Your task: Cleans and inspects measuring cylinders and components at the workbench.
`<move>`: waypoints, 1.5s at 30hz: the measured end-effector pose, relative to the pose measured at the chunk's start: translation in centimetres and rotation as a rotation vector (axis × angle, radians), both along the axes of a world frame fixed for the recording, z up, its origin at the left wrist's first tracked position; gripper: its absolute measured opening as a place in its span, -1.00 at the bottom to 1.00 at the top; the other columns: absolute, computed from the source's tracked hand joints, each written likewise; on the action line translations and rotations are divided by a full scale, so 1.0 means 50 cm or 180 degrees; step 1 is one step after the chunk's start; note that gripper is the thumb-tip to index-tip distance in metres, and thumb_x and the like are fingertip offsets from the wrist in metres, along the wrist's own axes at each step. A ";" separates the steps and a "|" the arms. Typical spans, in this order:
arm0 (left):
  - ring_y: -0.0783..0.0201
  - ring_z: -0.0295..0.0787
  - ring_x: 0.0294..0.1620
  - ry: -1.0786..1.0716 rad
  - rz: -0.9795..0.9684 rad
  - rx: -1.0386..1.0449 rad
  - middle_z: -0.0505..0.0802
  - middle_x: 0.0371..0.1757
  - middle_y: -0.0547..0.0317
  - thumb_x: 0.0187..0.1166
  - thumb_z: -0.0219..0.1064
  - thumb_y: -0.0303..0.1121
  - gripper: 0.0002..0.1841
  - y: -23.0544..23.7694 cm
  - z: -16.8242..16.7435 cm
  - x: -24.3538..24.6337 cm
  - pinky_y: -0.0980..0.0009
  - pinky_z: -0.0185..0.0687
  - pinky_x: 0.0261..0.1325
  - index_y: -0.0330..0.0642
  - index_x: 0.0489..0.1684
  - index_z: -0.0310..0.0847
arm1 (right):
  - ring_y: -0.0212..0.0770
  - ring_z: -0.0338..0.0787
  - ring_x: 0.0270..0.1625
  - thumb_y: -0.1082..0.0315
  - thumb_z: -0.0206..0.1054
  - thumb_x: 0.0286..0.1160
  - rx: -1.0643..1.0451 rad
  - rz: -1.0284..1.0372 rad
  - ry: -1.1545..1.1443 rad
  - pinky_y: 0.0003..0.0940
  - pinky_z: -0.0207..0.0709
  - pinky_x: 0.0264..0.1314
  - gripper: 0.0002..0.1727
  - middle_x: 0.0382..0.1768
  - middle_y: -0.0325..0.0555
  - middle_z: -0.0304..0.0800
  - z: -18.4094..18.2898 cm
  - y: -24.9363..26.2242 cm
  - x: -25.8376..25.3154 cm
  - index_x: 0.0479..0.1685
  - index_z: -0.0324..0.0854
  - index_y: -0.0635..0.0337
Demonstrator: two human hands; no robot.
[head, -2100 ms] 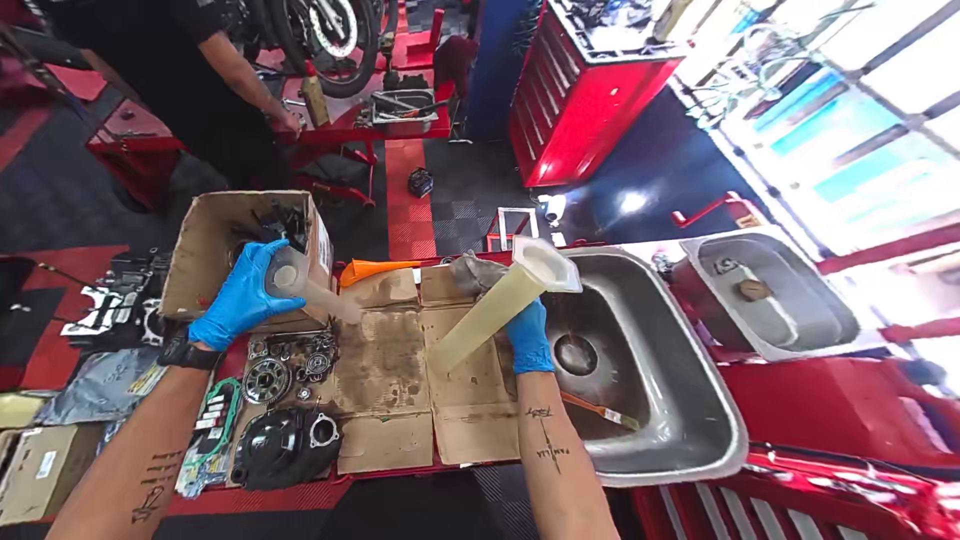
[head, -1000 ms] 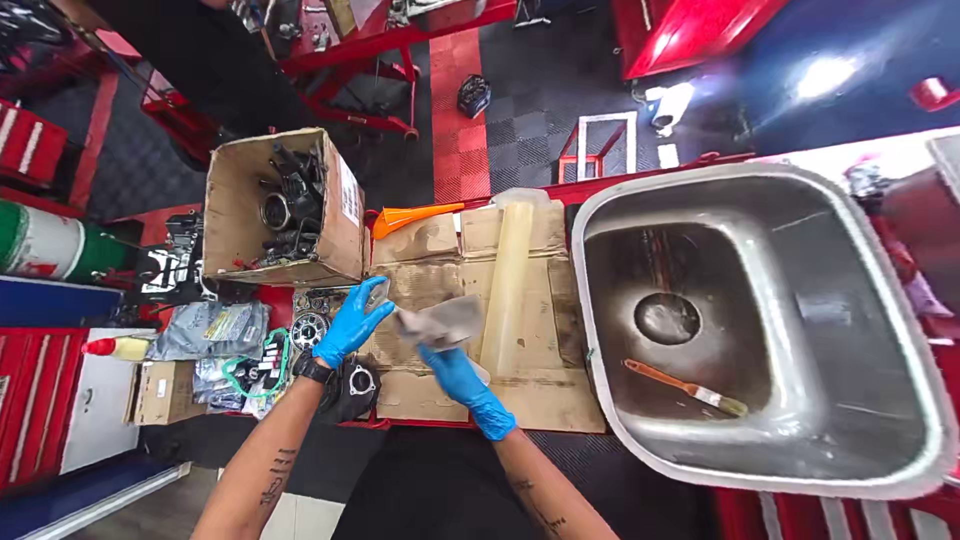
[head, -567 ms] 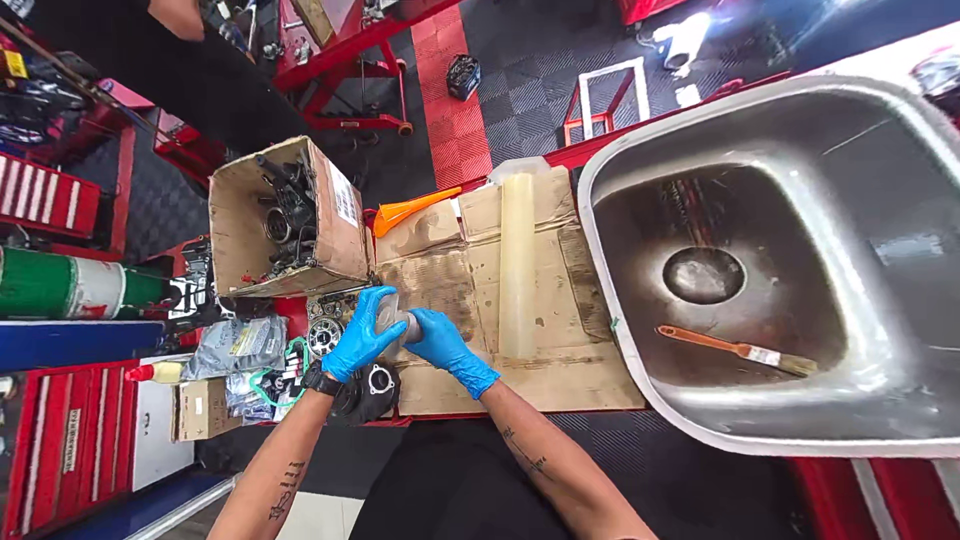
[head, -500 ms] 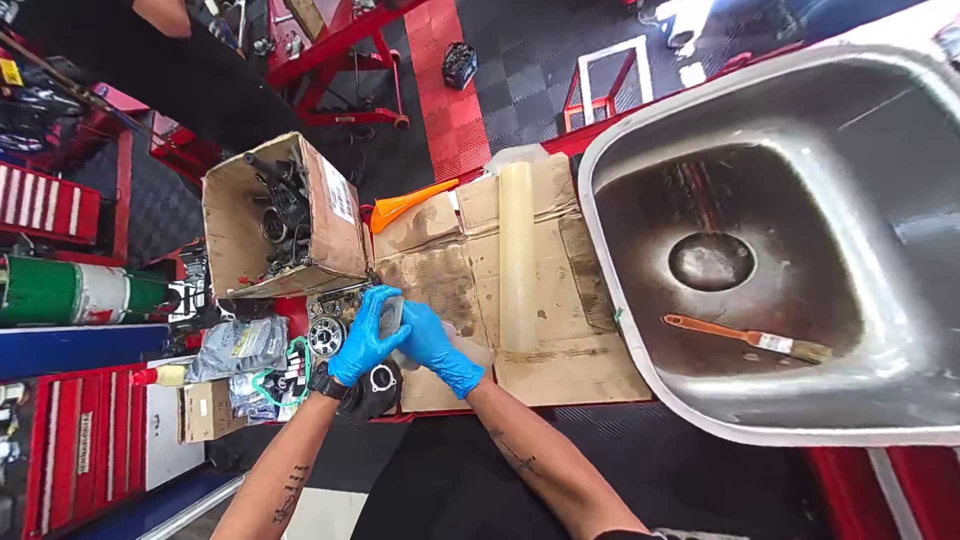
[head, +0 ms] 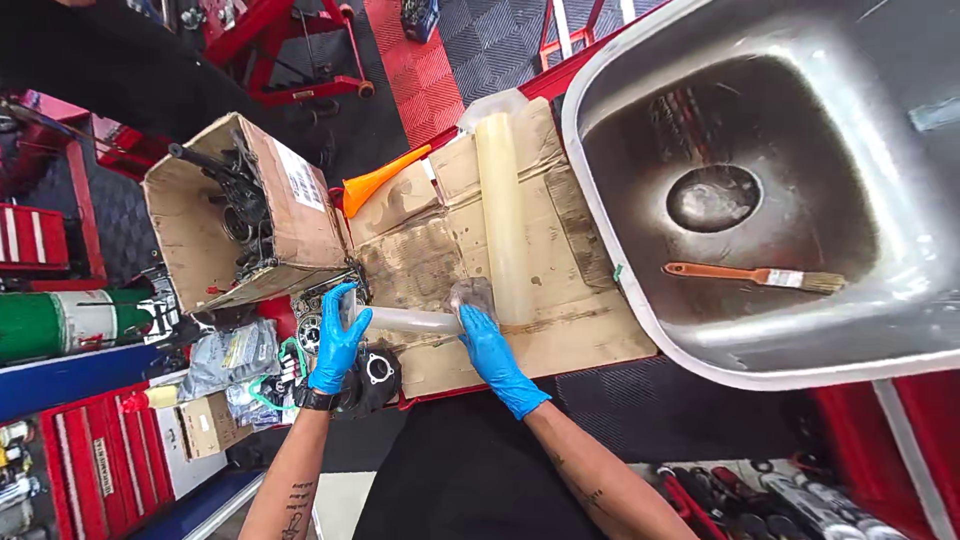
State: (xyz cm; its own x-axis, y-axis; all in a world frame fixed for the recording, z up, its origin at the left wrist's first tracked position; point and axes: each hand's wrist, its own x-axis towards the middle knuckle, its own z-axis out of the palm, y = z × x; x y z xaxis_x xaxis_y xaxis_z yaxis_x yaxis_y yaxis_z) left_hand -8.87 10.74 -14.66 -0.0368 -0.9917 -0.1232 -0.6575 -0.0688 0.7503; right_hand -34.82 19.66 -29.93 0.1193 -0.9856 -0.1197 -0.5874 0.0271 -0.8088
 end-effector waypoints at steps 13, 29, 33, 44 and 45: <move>0.18 0.62 0.37 -0.0083 0.0764 0.0748 0.63 0.42 -0.15 0.56 0.32 0.05 -0.25 0.013 0.014 0.006 0.22 0.60 0.37 -0.28 0.63 0.31 | 0.25 0.71 0.37 -0.02 0.53 0.40 -0.0383 0.0456 -0.0217 0.29 0.50 0.41 -0.37 0.26 0.17 0.79 0.029 -0.077 0.082 0.44 0.67 0.07; 0.24 0.64 0.27 0.0076 0.1165 0.0612 0.68 0.32 -0.09 0.58 0.30 -0.06 -0.36 0.050 0.006 0.003 0.27 0.62 0.26 -0.30 0.55 0.39 | 0.31 0.81 0.17 0.25 0.64 0.13 -0.0385 0.0121 0.0452 0.29 0.59 0.27 -0.46 0.07 0.26 0.83 -0.013 -0.057 0.111 0.16 0.70 0.28; 0.19 0.63 0.30 0.0135 0.1302 0.0619 0.65 0.37 -0.12 0.59 0.31 -0.05 -0.34 0.053 0.012 0.025 0.22 0.62 0.27 -0.30 0.59 0.37 | 0.13 0.56 0.61 0.02 0.57 0.26 0.0039 0.0586 -0.0335 0.19 0.27 0.71 -0.19 0.52 0.09 0.64 0.013 -0.044 0.074 0.59 0.53 0.14; 0.14 0.52 0.48 -0.0219 0.0949 0.0174 0.58 0.48 -0.21 0.59 0.28 -0.06 -0.32 0.041 0.031 0.014 0.24 0.45 0.53 -0.39 0.57 0.34 | 0.15 0.87 0.10 0.38 0.45 0.33 -0.0774 0.0571 -0.0608 0.14 0.66 0.19 -0.64 0.03 0.14 0.89 0.182 -0.164 0.293 0.13 0.77 0.29; 0.15 0.54 0.47 -0.0222 0.0929 0.0126 0.59 0.47 -0.21 0.62 0.27 -0.08 -0.34 0.042 0.036 0.010 0.25 0.47 0.53 -0.40 0.57 0.33 | 0.13 0.88 0.01 0.45 0.33 0.42 -0.0959 0.0392 -0.0640 0.06 0.67 0.11 -0.71 -0.05 0.13 0.90 0.210 -0.170 0.328 0.07 0.81 0.30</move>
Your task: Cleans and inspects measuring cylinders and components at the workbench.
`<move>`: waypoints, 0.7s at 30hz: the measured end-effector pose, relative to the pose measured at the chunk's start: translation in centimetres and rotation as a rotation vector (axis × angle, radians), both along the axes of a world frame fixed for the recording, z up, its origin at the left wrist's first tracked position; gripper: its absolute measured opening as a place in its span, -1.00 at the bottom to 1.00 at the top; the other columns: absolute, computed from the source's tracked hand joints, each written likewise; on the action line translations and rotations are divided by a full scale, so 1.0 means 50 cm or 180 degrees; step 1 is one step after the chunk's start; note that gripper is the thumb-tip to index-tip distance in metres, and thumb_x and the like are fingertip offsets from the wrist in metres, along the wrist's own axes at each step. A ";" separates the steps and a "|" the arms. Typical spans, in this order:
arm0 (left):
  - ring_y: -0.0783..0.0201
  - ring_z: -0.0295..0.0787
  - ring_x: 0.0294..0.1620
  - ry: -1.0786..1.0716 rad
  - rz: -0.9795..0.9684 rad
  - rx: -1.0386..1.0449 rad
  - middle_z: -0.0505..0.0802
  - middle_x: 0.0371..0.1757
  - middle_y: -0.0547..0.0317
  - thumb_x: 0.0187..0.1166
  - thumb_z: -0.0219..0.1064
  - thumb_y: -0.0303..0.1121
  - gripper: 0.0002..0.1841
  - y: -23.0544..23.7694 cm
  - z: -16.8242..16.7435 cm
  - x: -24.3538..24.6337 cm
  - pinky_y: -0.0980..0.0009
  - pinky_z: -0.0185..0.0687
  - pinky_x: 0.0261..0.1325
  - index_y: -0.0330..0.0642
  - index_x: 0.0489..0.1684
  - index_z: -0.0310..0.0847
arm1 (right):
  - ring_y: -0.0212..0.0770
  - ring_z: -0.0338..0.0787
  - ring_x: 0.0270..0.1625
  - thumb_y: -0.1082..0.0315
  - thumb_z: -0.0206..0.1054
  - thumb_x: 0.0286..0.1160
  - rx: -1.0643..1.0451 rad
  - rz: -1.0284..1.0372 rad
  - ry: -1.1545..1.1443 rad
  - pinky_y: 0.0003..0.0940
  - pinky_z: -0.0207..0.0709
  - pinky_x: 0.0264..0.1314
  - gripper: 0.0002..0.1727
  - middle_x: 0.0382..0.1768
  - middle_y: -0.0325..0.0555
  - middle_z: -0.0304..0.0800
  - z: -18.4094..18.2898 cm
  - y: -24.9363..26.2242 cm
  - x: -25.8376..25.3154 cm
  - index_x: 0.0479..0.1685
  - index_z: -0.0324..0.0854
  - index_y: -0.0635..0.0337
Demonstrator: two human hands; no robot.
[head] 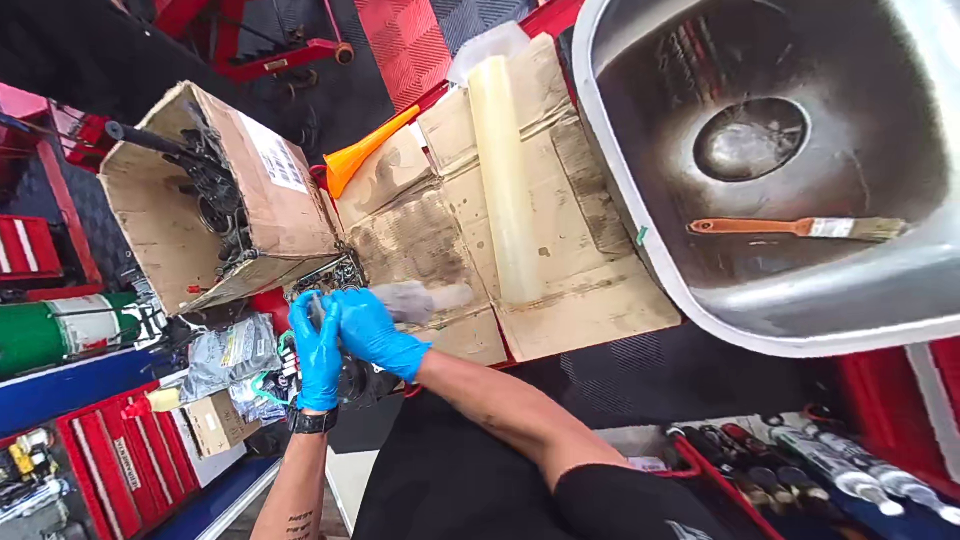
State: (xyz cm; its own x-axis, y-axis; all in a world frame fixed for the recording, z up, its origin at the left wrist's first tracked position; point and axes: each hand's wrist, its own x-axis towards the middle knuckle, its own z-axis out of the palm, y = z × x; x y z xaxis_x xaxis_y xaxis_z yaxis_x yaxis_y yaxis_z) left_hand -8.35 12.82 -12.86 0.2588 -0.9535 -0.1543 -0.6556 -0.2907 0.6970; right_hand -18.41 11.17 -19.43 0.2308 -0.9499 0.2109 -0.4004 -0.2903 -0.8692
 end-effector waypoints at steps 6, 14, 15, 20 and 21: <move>0.16 0.49 0.51 -0.0029 0.0100 0.0042 0.56 0.51 -0.20 0.53 0.34 -0.06 -0.30 -0.010 0.008 0.008 0.28 0.42 0.54 -0.37 0.58 0.35 | 0.25 0.85 0.09 0.32 0.52 0.21 0.0054 -0.0487 0.0675 0.25 0.65 0.17 -0.62 -0.02 0.19 0.88 -0.211 0.040 -0.136 0.05 0.77 0.25; -0.01 0.41 0.60 -0.0351 -0.0113 -0.0046 0.51 0.56 -0.33 0.60 0.26 -0.03 -0.30 0.006 0.007 -0.004 0.16 0.30 0.65 -0.41 0.58 0.34 | 0.17 0.84 0.20 0.29 0.49 0.27 0.0439 -0.0214 0.0432 0.18 0.60 0.37 -0.63 0.06 0.16 0.88 -0.110 0.029 -0.100 0.05 0.78 0.28; -0.01 0.41 0.60 -0.0412 -0.0150 -0.0099 0.51 0.54 -0.34 0.62 0.26 -0.04 -0.31 0.016 0.012 -0.010 0.18 0.30 0.66 -0.44 0.57 0.34 | 0.13 0.87 0.16 0.37 0.42 0.35 0.0243 -0.0213 0.0168 0.11 0.63 0.33 -0.70 0.03 0.14 0.91 -0.041 0.029 -0.046 0.02 0.81 0.29; 0.06 0.46 0.51 -0.0570 -0.0130 -0.0183 0.53 0.50 -0.31 0.60 0.30 -0.03 -0.31 0.001 0.031 -0.009 0.25 0.37 0.57 -0.44 0.54 0.35 | 0.12 0.87 0.16 0.37 0.46 0.29 -0.0014 -0.0259 0.0095 0.15 0.65 0.30 -0.70 0.02 0.07 0.92 -0.105 0.004 -0.065 0.02 0.82 0.20; 0.06 0.47 0.49 -0.0624 -0.0115 -0.0109 0.53 0.49 -0.30 0.59 0.30 -0.01 -0.29 0.001 0.036 -0.008 0.24 0.38 0.55 -0.43 0.54 0.36 | 0.13 0.84 0.22 0.28 0.50 0.28 0.0194 -0.0211 0.0314 0.18 0.61 0.36 -0.66 0.07 0.07 0.90 -0.179 0.009 -0.116 0.05 0.80 0.18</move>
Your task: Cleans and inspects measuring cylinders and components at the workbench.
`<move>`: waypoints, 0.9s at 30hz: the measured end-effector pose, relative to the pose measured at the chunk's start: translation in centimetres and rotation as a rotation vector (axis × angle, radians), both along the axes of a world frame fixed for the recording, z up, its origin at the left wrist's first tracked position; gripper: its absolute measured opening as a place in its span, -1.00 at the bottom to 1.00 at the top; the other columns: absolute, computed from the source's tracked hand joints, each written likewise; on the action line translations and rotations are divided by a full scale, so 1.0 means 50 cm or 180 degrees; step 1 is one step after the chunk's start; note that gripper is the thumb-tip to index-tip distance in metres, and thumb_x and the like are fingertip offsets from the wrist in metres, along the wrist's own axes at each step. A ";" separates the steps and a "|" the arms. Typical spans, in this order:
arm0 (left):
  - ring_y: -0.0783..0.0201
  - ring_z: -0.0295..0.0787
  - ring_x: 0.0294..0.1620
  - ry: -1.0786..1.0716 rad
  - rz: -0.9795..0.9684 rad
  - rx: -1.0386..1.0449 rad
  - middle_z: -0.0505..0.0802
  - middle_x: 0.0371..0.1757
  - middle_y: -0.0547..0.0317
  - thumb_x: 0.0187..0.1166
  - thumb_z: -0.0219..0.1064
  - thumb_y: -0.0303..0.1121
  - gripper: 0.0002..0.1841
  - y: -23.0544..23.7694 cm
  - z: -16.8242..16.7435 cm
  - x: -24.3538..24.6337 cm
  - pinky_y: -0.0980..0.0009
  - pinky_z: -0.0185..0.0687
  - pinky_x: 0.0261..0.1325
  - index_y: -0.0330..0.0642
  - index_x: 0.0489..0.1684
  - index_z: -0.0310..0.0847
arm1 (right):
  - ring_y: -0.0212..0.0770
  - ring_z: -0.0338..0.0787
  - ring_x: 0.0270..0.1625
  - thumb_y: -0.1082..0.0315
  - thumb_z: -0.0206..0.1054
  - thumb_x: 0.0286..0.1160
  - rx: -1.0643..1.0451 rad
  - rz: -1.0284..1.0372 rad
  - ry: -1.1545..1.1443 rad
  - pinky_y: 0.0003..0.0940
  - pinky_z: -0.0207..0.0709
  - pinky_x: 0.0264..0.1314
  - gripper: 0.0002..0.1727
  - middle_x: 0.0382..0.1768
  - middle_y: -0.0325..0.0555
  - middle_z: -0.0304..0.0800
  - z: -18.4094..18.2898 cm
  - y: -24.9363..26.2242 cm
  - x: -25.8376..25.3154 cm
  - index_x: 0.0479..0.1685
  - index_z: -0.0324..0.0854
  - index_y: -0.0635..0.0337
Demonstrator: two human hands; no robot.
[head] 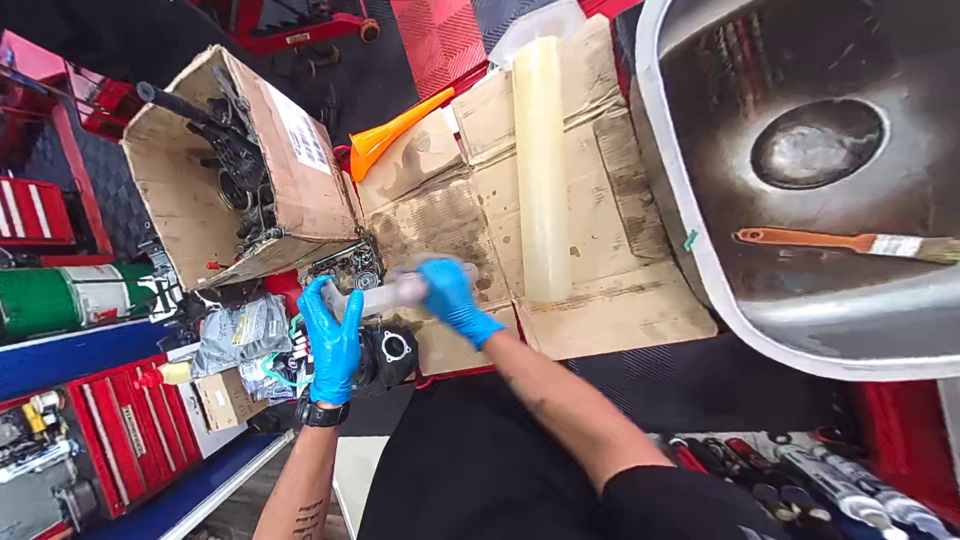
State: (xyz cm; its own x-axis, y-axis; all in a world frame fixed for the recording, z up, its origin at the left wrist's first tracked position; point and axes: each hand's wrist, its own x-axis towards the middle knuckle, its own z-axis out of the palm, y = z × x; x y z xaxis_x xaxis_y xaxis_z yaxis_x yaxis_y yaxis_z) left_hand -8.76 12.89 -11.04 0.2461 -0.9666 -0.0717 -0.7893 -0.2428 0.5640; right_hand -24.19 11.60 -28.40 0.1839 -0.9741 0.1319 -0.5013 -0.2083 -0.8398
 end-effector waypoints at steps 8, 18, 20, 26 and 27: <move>0.00 0.46 0.61 0.0099 -0.1636 -0.0065 0.56 0.58 -0.28 0.50 0.28 0.24 -0.06 -0.049 -0.016 0.086 0.10 0.39 0.64 -0.46 0.64 0.29 | 0.17 0.81 0.11 0.29 0.60 0.05 0.0970 0.1667 0.0182 0.31 0.57 0.20 -0.54 -0.04 0.07 0.85 -0.090 -0.114 -0.113 0.05 0.74 0.13; 0.18 0.43 0.67 0.0328 -0.0185 -0.0069 0.56 0.63 -0.14 0.70 0.13 -0.08 -0.36 -0.078 -0.002 -0.018 0.24 0.30 0.73 -0.31 0.69 0.34 | 0.13 0.87 0.00 0.47 0.30 0.43 -0.0286 -0.0436 -0.0770 0.03 0.63 0.24 -0.79 -0.14 0.14 0.91 0.231 -0.058 0.146 -0.11 0.83 0.32; 0.23 0.49 0.60 0.0493 -0.0007 -0.0077 0.58 0.59 -0.14 0.74 0.12 -0.14 -0.40 -0.084 0.000 -0.026 0.30 0.37 0.66 -0.36 0.67 0.33 | 0.11 0.88 -0.06 0.46 0.39 0.36 -0.0662 -0.0492 -0.0594 0.04 0.68 0.12 -0.83 -0.19 0.08 0.90 0.163 -0.064 0.130 -0.13 0.81 0.23; 0.26 0.62 0.42 0.0532 0.0317 0.0180 0.67 0.45 -0.09 0.74 0.11 -0.10 -0.40 -0.096 0.009 -0.021 0.30 0.51 0.50 -0.29 0.68 0.34 | 0.17 0.85 0.11 0.35 0.50 0.24 -0.0240 -0.0557 0.0107 0.15 0.61 0.30 -0.70 -0.07 0.11 0.88 -0.110 -0.056 -0.009 -0.02 0.79 0.21; 0.24 0.60 0.46 0.0571 0.0333 0.0208 0.66 0.48 -0.11 0.74 0.12 -0.09 -0.39 -0.102 0.010 -0.019 0.27 0.48 0.53 -0.29 0.68 0.33 | 0.18 0.83 0.16 0.34 0.49 0.28 -0.0073 -0.0572 0.0170 0.16 0.59 0.35 -0.70 -0.03 0.13 0.88 -0.125 -0.057 -0.028 0.00 0.78 0.22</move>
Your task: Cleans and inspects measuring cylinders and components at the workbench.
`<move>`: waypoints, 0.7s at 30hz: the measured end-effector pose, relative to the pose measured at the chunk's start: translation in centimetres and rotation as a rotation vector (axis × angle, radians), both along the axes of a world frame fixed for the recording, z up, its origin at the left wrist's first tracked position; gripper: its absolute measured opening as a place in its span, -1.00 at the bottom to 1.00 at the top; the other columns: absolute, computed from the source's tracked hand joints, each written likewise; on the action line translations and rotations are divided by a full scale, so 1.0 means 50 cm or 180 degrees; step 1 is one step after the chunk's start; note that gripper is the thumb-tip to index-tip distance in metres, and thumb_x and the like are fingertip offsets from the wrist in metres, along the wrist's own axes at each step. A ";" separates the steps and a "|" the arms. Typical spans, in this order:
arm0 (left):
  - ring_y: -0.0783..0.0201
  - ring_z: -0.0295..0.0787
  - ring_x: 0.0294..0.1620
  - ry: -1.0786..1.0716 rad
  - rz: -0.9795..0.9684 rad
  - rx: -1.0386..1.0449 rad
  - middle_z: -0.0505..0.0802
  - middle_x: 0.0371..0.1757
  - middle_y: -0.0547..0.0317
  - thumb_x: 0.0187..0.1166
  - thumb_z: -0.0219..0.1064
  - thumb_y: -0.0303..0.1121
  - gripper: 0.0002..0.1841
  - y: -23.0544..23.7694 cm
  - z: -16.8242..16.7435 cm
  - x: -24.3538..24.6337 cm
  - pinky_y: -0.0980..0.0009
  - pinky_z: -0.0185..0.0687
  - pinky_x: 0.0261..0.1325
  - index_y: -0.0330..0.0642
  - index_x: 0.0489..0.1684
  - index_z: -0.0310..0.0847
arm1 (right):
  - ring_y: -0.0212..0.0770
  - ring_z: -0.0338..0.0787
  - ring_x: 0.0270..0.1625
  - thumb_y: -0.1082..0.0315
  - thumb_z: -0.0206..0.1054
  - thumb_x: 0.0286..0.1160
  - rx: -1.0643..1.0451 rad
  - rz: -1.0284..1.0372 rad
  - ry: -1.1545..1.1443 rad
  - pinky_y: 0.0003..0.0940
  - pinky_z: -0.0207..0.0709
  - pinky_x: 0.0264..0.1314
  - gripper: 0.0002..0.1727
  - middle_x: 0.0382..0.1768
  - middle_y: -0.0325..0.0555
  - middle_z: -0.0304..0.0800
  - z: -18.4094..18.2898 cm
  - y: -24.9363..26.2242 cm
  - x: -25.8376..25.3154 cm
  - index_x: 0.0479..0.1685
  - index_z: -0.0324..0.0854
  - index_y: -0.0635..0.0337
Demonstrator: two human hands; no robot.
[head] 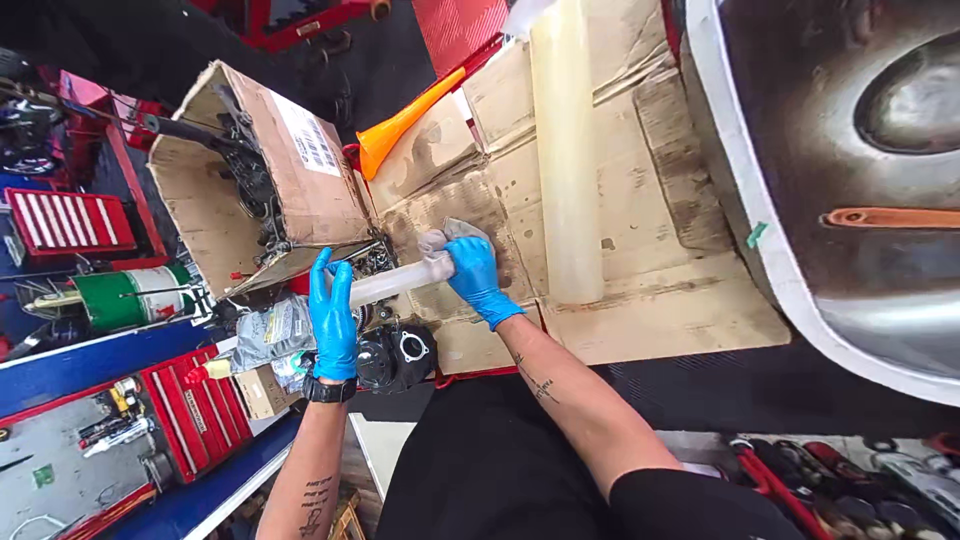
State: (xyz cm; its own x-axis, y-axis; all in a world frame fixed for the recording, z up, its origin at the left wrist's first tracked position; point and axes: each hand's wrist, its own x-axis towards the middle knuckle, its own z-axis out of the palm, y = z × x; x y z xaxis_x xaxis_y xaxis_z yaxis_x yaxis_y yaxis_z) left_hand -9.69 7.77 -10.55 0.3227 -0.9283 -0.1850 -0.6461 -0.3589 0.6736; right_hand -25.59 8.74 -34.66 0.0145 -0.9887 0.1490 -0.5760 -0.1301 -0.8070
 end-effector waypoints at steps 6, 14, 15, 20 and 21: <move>0.17 0.51 0.58 0.0094 0.0148 0.0146 0.60 0.57 -0.15 0.76 0.07 -0.03 -0.37 0.002 -0.012 0.015 0.20 0.38 0.64 -0.31 0.68 0.33 | 0.28 0.76 0.29 0.26 0.50 0.32 0.0451 0.0527 -0.0142 0.27 0.47 0.48 -0.59 0.12 0.26 0.83 0.092 -0.016 -0.005 0.10 0.74 0.33; 0.11 0.39 0.69 0.0273 -0.0755 -0.0230 0.47 0.65 -0.27 0.82 -0.12 -0.08 -0.31 0.042 -0.037 0.044 0.23 0.27 0.74 -0.51 0.76 0.07 | 0.22 0.84 0.04 0.33 0.44 0.28 0.0005 0.2177 -0.0642 0.25 0.59 0.12 -0.67 -0.08 0.18 0.85 0.321 -0.060 0.116 0.01 0.70 0.30; 0.10 0.47 0.61 0.0189 -0.0779 -0.0463 0.57 0.55 -0.28 0.79 -0.11 -0.16 -0.37 0.050 -0.053 0.041 0.23 0.32 0.70 -0.55 0.65 0.22 | 0.21 0.84 0.02 0.39 0.35 0.37 -0.0041 0.2035 -0.0665 0.23 0.60 0.11 -0.76 -0.11 0.18 0.85 0.315 -0.044 0.122 -0.05 0.71 0.31; 0.20 0.61 0.44 0.0193 0.0346 -0.0391 0.70 0.39 -0.18 0.87 -0.18 -0.28 -0.51 0.053 -0.061 0.002 0.30 0.42 0.60 -0.50 0.40 0.53 | 0.13 0.77 0.35 0.52 0.06 0.68 -0.0113 0.0426 -0.0763 0.05 0.35 0.67 -0.66 0.18 0.13 0.85 0.317 0.063 0.205 0.17 0.74 0.35; 0.19 0.61 0.45 0.0356 0.0610 -0.0285 0.69 0.42 -0.19 0.89 -0.19 -0.25 -0.49 0.053 -0.066 0.005 0.29 0.42 0.60 -0.49 0.44 0.51 | 0.15 0.67 0.51 0.51 0.06 0.69 -0.0168 0.0581 -0.0720 0.07 0.23 0.76 -0.62 0.35 0.14 0.78 0.304 0.081 0.206 0.31 0.68 0.37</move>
